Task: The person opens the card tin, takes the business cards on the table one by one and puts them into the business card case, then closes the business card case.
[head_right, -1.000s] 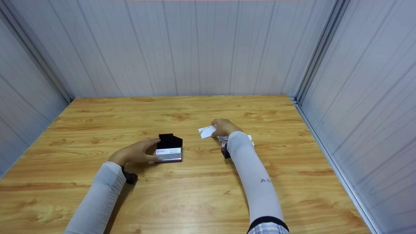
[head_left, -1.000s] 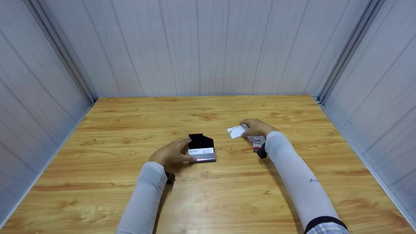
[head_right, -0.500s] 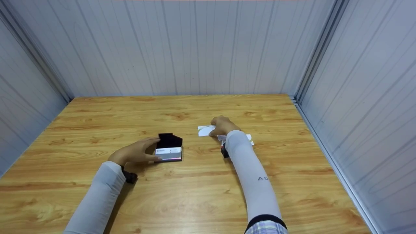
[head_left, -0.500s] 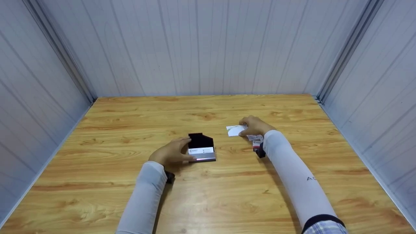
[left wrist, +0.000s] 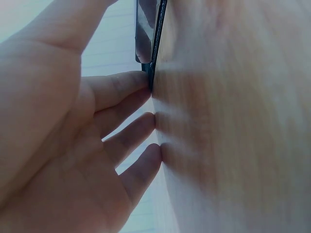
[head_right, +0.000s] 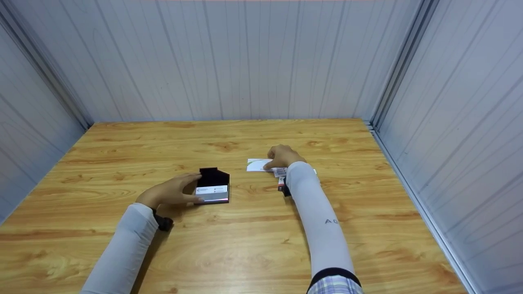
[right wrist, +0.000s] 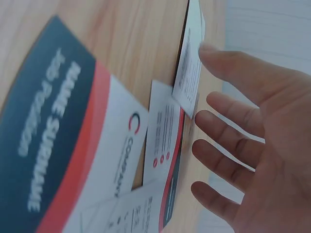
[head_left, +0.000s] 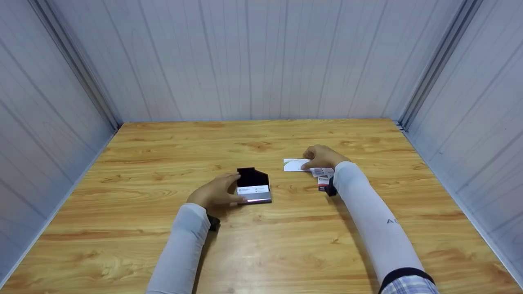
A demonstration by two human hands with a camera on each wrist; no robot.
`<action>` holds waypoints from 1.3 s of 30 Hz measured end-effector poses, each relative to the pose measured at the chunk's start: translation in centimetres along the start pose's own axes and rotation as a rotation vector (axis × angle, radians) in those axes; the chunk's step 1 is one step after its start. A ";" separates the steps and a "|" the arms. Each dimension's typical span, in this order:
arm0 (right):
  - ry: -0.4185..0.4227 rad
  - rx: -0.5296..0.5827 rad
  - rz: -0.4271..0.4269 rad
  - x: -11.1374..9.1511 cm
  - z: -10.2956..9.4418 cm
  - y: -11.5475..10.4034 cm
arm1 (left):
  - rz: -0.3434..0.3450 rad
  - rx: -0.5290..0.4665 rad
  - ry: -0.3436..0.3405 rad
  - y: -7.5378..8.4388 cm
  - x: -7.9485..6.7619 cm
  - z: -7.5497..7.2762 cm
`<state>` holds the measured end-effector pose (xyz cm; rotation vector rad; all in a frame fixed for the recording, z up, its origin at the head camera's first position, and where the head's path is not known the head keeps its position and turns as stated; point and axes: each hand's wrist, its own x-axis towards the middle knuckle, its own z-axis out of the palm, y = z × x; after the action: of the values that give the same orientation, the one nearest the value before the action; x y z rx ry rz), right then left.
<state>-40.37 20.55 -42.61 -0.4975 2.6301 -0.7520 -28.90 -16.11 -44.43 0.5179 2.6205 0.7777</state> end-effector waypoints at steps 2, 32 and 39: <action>-0.007 -0.016 0.000 0.0 0.0 0.0 | 0.002 0.000 -0.002 0.0 0.0 0.0; -0.075 -0.038 0.037 -0.1 -0.1 -0.6 | 0.025 -0.019 0.004 0.0 -0.2 -0.1; -0.050 -0.018 -0.017 0.0 0.0 -0.3 | 0.003 -0.035 0.003 0.0 -0.1 -0.1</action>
<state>-40.30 20.29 -42.46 -0.5379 2.5920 -0.7123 -28.83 -16.18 -44.31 0.5113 2.6047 0.8244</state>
